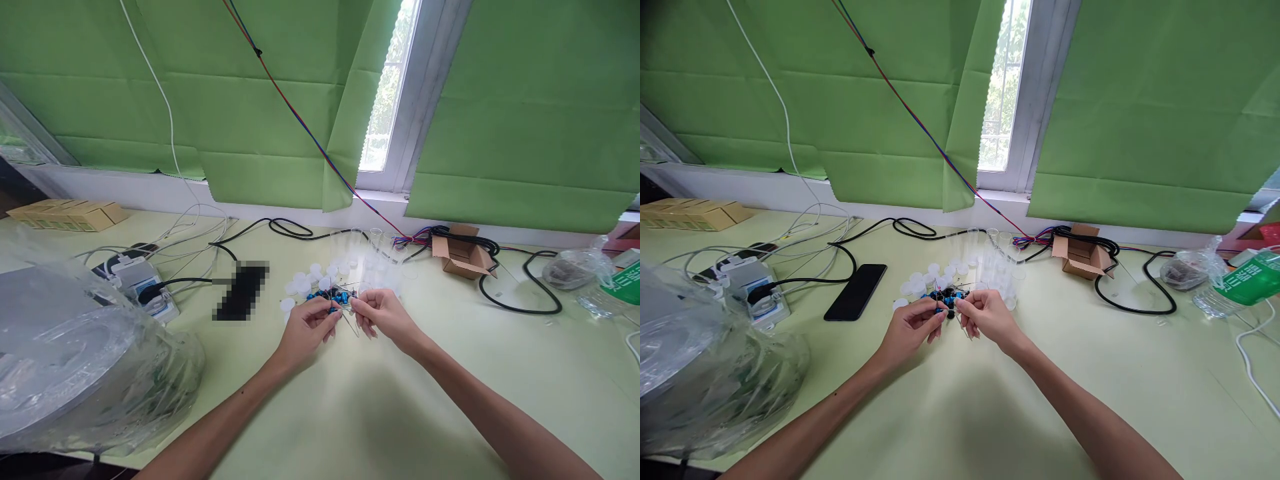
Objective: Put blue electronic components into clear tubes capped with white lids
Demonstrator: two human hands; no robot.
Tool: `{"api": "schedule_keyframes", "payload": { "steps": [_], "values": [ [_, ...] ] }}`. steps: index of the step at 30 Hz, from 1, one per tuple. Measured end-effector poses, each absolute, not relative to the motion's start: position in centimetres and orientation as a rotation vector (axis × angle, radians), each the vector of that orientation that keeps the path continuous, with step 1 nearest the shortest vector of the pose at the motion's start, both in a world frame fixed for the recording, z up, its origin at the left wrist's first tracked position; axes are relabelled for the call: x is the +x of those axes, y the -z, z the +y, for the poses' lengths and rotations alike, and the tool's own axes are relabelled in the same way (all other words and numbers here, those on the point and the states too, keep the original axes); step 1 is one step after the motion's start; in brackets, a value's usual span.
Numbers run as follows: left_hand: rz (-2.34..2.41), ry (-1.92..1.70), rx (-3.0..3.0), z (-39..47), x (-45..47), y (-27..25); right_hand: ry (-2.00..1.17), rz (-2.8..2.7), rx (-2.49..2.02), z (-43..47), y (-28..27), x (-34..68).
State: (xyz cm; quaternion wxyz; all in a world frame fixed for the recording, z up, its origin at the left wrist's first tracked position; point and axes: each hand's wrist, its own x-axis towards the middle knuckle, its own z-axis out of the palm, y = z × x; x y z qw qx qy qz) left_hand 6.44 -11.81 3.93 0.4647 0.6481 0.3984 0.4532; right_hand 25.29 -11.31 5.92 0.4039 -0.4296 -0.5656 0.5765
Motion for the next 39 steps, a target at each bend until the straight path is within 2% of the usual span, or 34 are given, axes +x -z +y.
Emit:
{"api": "schedule_keyframes", "payload": {
  "steps": [9,17,21,26,29,33,39],
  "values": [
    [1.02,-1.158,1.78,-11.9,6.5,-3.4,-1.764,-1.128,-1.121,-11.1,-5.6,25.6],
    [1.021,-1.115,1.616,-11.8,6.6,-3.9,-1.654,-1.268,-1.117,-11.1,-5.1,25.2],
    [0.989,-1.047,1.493,-11.6,6.3,-4.2,-1.305,-1.532,-1.154,-11.5,-4.7,24.8],
    [0.977,-0.984,1.352,-11.1,5.7,-4.2,-0.437,-2.059,-1.086,-11.8,-3.9,25.4],
    [0.957,-0.942,1.339,-10.9,5.5,-4.0,-0.046,-2.278,-0.949,-11.6,-3.1,26.1],
    [0.949,-0.901,1.342,-10.8,5.6,-3.9,0.185,-2.303,-0.862,-11.2,-2.3,26.8],
    [0.991,-0.864,1.352,-10.9,5.9,-3.6,0.295,-2.228,-0.838,-11.0,-1.1,26.5]
  ]
}}
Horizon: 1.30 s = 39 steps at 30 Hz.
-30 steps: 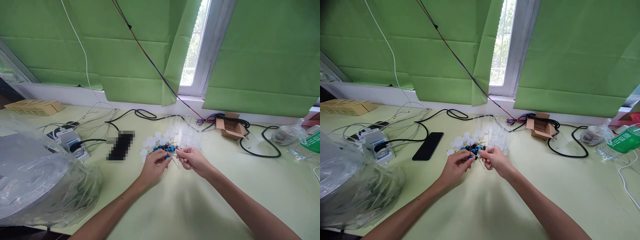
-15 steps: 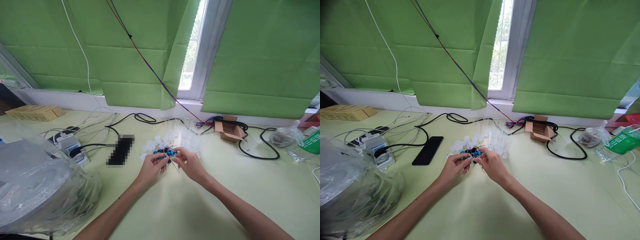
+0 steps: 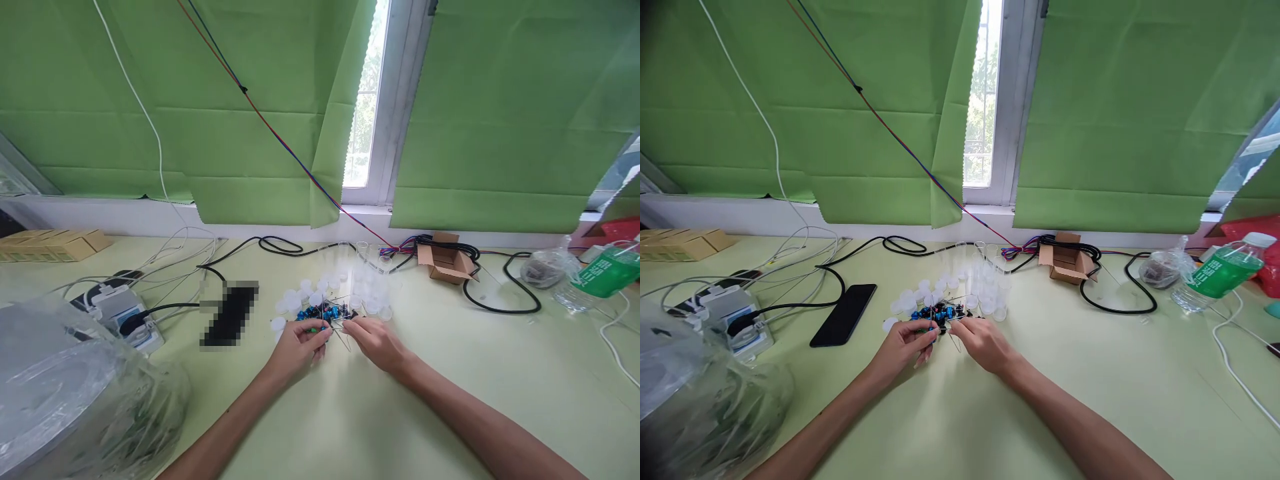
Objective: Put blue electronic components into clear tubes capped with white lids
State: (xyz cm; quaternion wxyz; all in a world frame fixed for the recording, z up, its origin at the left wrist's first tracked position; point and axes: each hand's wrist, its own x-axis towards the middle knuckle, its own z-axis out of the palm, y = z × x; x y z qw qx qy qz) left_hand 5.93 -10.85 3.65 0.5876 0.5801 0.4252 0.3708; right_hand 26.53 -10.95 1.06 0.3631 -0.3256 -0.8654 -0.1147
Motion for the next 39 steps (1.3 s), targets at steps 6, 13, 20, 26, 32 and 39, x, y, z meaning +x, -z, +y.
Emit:
{"api": "schedule_keyframes", "payload": {
  "steps": [6,13,20,26,32,39],
  "values": [
    [0.974,-0.919,1.473,-10.6,6.2,-2.3,0.153,-2.12,-0.9,-10.9,0.2,26.1],
    [0.955,-1.006,1.614,-10.3,6.2,-1.2,-0.318,-1.941,-1.048,-11.4,0.5,25.6],
    [0.966,-1.034,1.64,-10.2,6.2,-1.1,-0.812,-1.669,-1.191,-11.6,-0.5,24.6],
    [1.01,-1.051,1.73,-10.4,6.3,-1.2,-0.939,-1.642,-1.148,-11.3,-0.6,25.0],
    [1.013,-1.048,1.729,-10.5,6.5,-1.6,-0.928,-1.64,-1.131,-11.3,-0.2,25.0],
    [1.001,-1.015,1.501,-10.0,6.5,-2.3,-0.949,-1.588,-1.078,-11.4,-0.2,24.9]
  ]
}}
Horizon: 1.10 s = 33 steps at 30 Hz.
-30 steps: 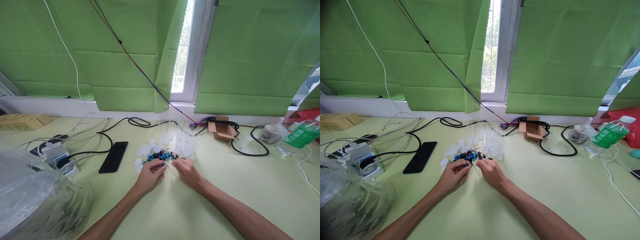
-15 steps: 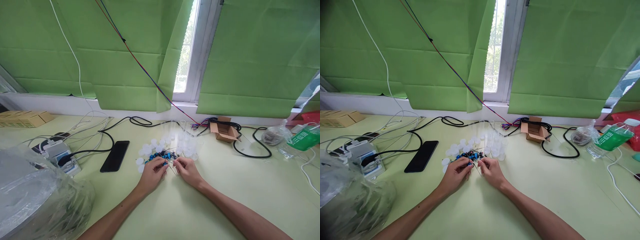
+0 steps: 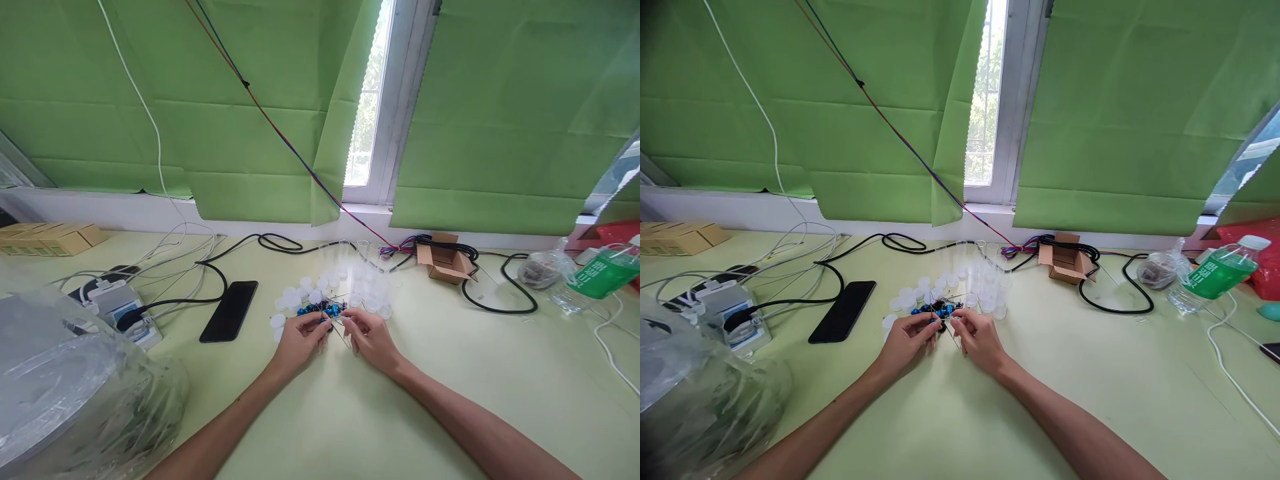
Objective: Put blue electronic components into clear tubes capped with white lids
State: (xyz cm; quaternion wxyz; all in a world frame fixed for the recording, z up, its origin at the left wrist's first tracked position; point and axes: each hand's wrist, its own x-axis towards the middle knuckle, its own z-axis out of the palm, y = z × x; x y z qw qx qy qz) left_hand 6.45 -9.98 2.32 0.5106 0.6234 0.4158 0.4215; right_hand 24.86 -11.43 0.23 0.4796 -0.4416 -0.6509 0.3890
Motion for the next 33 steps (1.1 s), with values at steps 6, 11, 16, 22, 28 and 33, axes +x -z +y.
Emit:
{"api": "schedule_keyframes", "payload": {
  "steps": [6,11,16,22,28,33],
  "values": [
    [0.953,-1.016,1.355,-9.5,6.1,-2.7,-0.779,-1.629,-1.043,-11.2,0.5,24.8],
    [0.932,-1.008,1.356,-9.5,6.1,-2.5,-0.569,-1.693,-1.046,-11.1,0.8,24.9],
    [0.967,-0.995,1.416,-9.8,6.2,-2.8,-0.429,-1.75,-1.016,-11.3,0.8,24.9],
    [0.972,-0.978,1.486,-10.0,6.2,-3.1,-0.372,-1.8,-0.982,-11.3,0.9,24.9],
    [1.009,-0.968,1.544,-10.0,6.2,-2.5,-0.446,-1.757,-1.008,-11.4,0.5,24.9],
    [1.041,-0.992,1.598,-9.9,6.2,-1.9,-0.504,-1.732,-1.055,-11.4,0.3,24.9]
  ]
}}
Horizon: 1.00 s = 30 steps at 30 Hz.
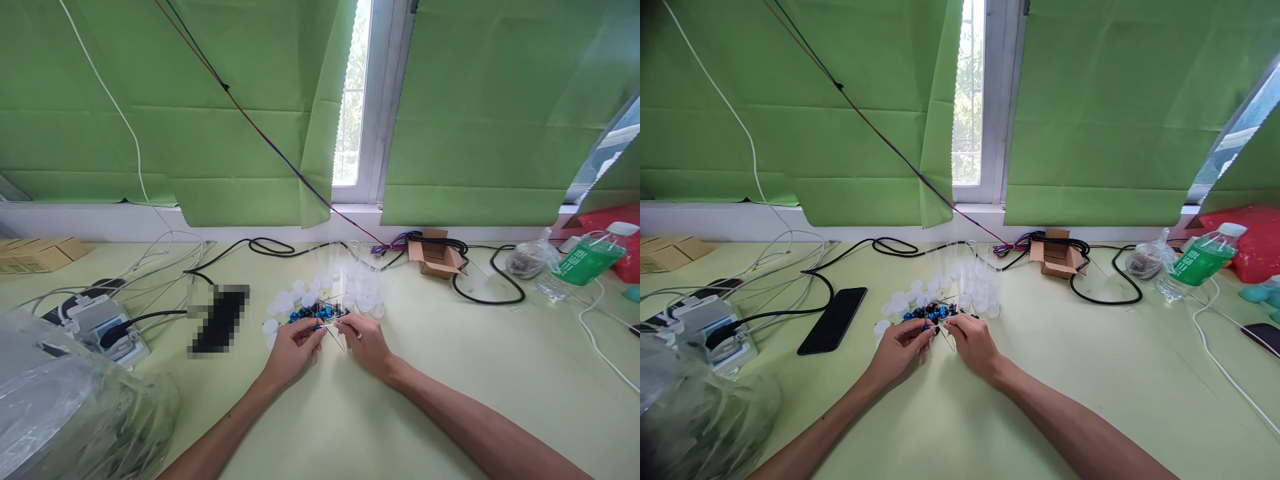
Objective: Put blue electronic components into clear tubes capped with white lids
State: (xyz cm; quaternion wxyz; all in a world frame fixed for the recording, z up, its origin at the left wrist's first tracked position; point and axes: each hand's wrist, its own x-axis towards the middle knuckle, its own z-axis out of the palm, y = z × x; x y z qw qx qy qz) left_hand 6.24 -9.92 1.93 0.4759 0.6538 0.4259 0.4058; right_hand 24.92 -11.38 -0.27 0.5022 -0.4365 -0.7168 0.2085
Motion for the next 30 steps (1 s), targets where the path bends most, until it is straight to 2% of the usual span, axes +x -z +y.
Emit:
{"api": "schedule_keyframes", "payload": {
  "steps": [13,24,30],
  "values": [
    [1.06,-1.008,1.783,-10.1,6.2,-1.6,-0.487,-1.728,-1.062,-11.1,0.9,24.9],
    [1.041,-0.964,1.579,-10.0,6.4,-2.2,-0.586,-1.695,-1.024,-11.1,1.0,25.1],
    [0.976,-0.984,1.513,-9.5,6.1,-2.6,-0.432,-1.735,-0.942,-11.2,0.7,25.2]
  ]
}}
